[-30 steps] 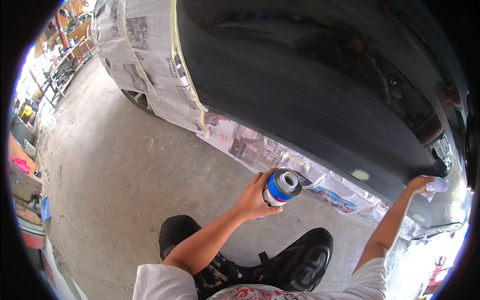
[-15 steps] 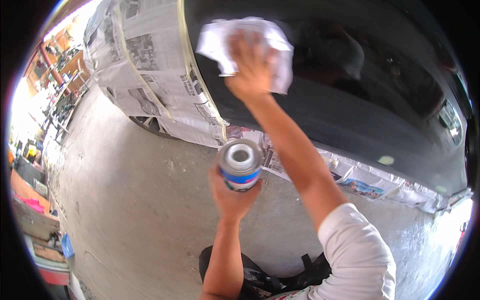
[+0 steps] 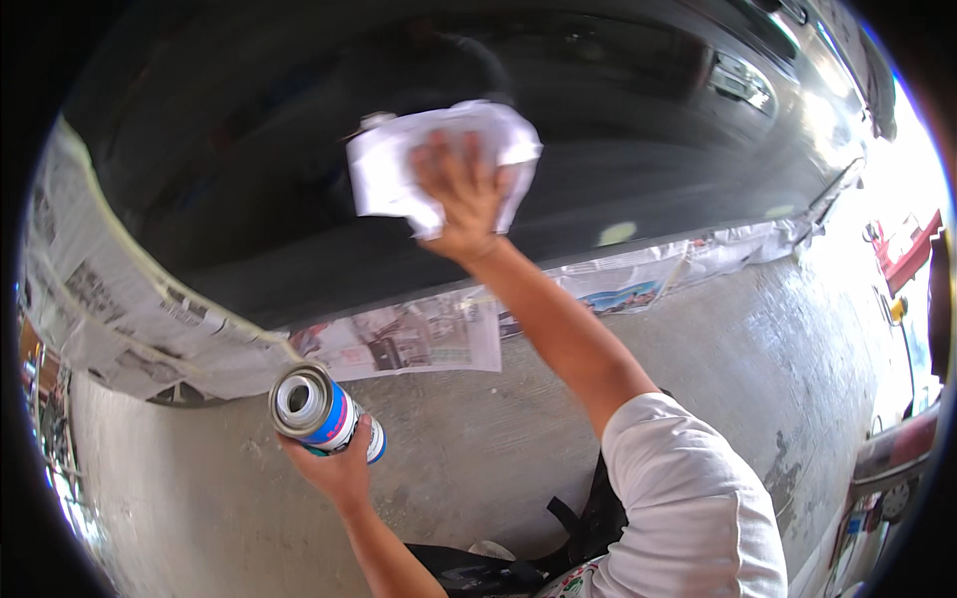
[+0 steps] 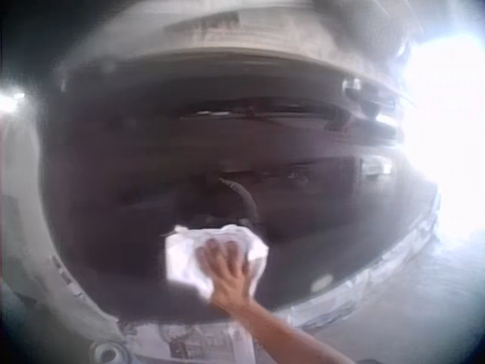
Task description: The person pours a liquid from a yellow can into a small container, then uses a white cloth to wipe the hood of a black car that is partially covered with newspaper. The person moves around the vehicle to clean different sections of the hood.
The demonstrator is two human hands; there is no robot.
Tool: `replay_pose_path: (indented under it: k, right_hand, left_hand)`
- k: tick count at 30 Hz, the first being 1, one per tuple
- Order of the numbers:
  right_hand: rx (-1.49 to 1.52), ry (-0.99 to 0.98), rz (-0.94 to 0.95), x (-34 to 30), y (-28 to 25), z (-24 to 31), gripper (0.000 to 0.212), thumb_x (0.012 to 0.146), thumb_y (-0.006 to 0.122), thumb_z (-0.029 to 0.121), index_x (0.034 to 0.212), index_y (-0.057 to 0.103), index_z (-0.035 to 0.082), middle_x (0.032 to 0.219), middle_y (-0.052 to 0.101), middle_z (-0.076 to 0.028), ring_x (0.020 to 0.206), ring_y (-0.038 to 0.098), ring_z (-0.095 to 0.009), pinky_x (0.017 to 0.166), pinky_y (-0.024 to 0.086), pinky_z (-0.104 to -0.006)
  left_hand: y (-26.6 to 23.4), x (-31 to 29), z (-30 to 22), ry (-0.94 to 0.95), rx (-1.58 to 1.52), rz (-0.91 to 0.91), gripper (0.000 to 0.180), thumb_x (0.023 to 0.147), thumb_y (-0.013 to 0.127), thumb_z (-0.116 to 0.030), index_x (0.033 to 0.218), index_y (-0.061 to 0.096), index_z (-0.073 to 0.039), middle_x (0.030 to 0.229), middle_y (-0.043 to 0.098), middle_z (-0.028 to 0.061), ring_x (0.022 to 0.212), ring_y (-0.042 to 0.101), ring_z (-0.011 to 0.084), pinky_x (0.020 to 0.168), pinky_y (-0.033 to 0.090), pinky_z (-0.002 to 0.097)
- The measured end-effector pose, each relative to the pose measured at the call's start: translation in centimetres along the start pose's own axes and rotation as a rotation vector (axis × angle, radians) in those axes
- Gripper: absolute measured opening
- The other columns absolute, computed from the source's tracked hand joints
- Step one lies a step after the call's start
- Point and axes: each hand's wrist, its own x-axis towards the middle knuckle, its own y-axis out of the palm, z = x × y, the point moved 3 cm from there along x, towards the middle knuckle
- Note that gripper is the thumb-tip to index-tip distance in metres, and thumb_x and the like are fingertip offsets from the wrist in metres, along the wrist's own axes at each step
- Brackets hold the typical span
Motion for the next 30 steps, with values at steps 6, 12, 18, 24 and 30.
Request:
replay_pose_path:
  k: [6,12,18,24,30]
  right_hand:
    - [0.034,0.247,-0.202,-2.4,-8.3,-26.2,0.070,0.100,0.053,0.053,0.154,0.051,0.009,0.166,0.041,-0.015,0.158,0.026,-0.043,0.127,0.007,-0.0621]
    - [0.408,1.021,-0.539,-8.0,-14.8,-52.6,0.074,0.107,0.055,0.050,0.156,0.039,-0.003,0.157,0.047,-0.019,0.139,0.051,-0.034,0.114,0.039,-0.0411]
    - [0.252,1.076,-0.700,-12.5,-10.3,-48.5,0.072,0.111,0.050,0.050,0.154,0.042,-0.007,0.153,0.051,-0.016,0.136,0.051,-0.028,0.115,0.038,-0.0366]
    - [0.059,0.376,-0.181,-5.2,-1.6,-11.0,0.072,0.107,0.041,0.054,0.162,0.038,0.007,0.171,0.026,-0.022,0.159,0.015,-0.049,0.124,0.001,-0.0669]
    - [0.267,0.001,0.067,-3.3,6.2,17.0,0.068,0.088,0.062,0.040,0.155,0.055,0.026,0.168,0.043,-0.001,0.156,0.035,-0.031,0.113,0.024,-0.0558]
  left_hand:
    - [3.9,-3.0,-1.6,-0.088,0.030,0.188,0.114,0.056,0.099,-0.011,0.153,0.041,-0.001,0.146,0.054,0.0175,0.133,0.056,0.0300,0.117,0.040,0.0443]
    - [5.3,-5.9,-2.7,-0.035,0.014,0.323,0.101,0.060,0.098,-0.009,0.146,0.046,0.000,0.136,0.060,0.0145,0.119,0.063,0.0243,0.107,0.049,0.0418]
    - [4.4,-5.6,-3.3,-0.071,-0.003,0.406,0.091,0.060,0.100,-0.012,0.138,0.054,-0.001,0.126,0.065,0.0123,0.111,0.067,0.0221,0.102,0.053,0.0404]
    - [3.7,-3.4,-2.4,-0.072,-0.097,0.301,0.091,0.060,0.102,-0.017,0.136,0.054,-0.002,0.126,0.064,0.0120,0.113,0.065,0.0234,0.102,0.051,0.0417]
    - [0.1,-0.7,-1.1,-0.021,0.014,0.128,0.094,0.058,0.097,-0.013,0.139,0.051,-0.001,0.129,0.062,0.0145,0.119,0.062,0.0281,0.105,0.048,0.0424]
